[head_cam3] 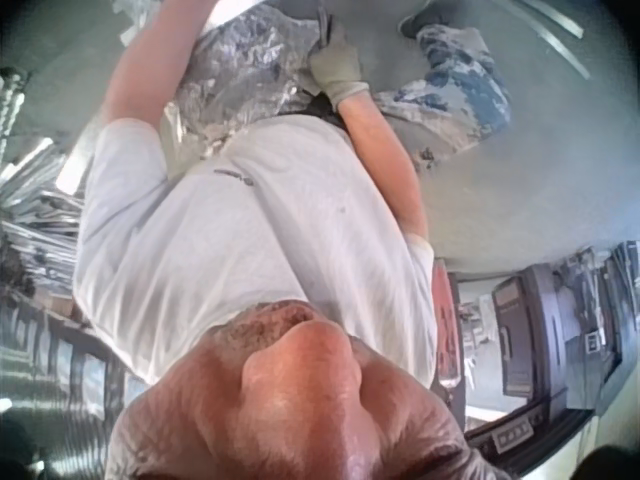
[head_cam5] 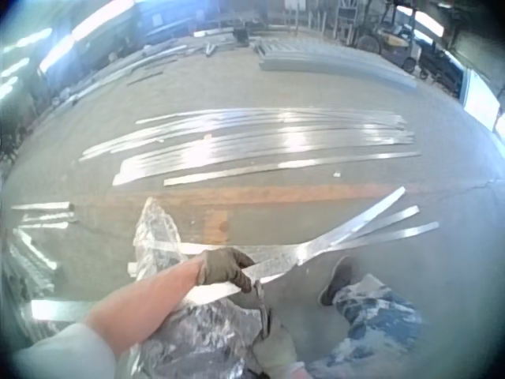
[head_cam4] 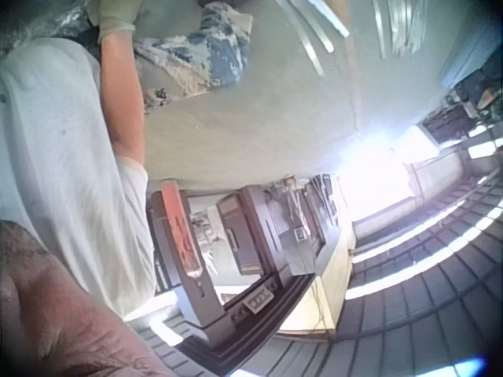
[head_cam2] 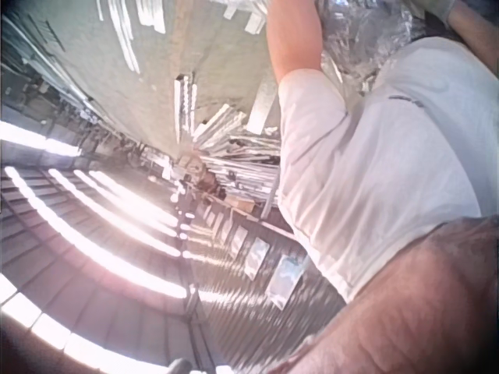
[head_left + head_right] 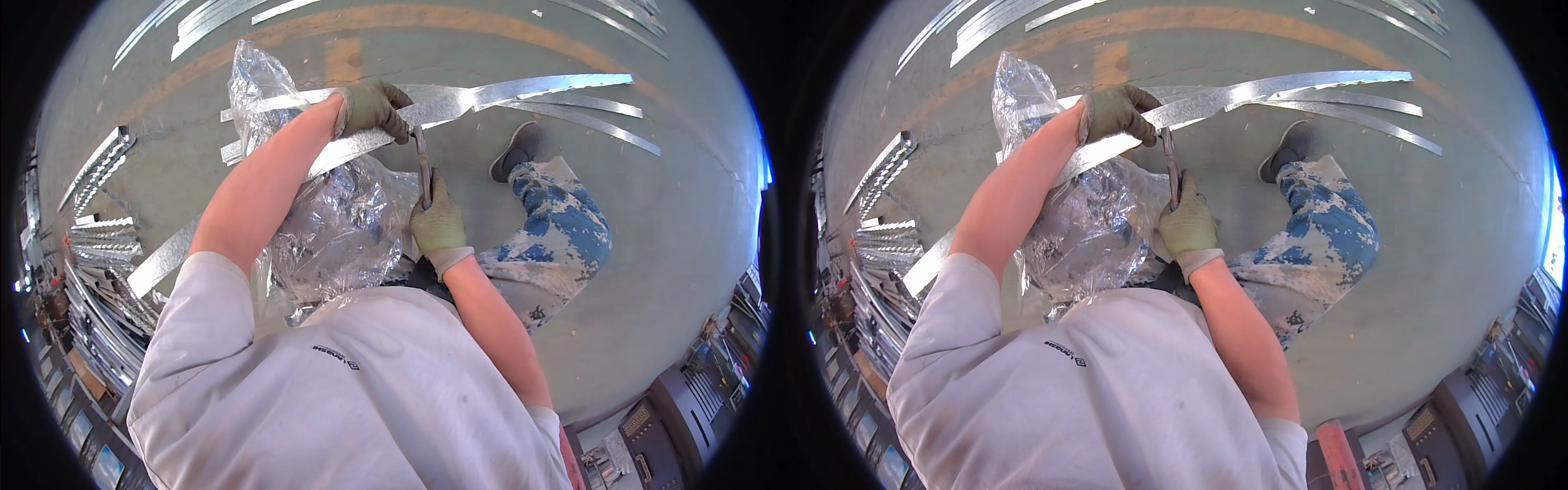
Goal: The person sits on the floor and uses tin snips to cut a long metal strip into shorter pieces. The cut pieces are placed on the floor beside the work area.
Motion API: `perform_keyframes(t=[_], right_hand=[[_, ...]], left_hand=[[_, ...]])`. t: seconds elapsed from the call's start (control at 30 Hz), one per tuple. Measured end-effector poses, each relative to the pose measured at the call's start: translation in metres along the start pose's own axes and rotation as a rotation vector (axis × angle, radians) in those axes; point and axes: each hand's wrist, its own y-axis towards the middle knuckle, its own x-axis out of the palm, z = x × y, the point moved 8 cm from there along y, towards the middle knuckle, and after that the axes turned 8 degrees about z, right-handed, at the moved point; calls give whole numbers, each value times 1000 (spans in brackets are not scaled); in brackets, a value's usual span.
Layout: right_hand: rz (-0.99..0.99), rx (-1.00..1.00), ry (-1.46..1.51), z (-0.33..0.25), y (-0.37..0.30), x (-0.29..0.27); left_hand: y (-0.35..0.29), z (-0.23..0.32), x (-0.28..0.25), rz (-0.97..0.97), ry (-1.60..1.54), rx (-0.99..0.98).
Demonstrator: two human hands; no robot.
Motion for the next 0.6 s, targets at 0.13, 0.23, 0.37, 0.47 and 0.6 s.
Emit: perform_keyframes(t=[0.13, 0.23, 0.37, 0.47, 0.6], right_hand=[[-105, 16, 10, -8, -2, -21], [-120, 15, -94, -14, 0, -30], [7, 42, -298, -17, -5, -29], [0, 105, -392, -30, -9, -22], [31, 105, -431, -47, -13, -33]], left_hand=[[-6, -4, 1, 8, -68, -59], [7, -13, 5, -36, -167, -42], [-2, 8, -1, 13, -62, 43], [11, -9, 3, -19, -150, 82], [19, -10, 7, -41, -8, 65]])
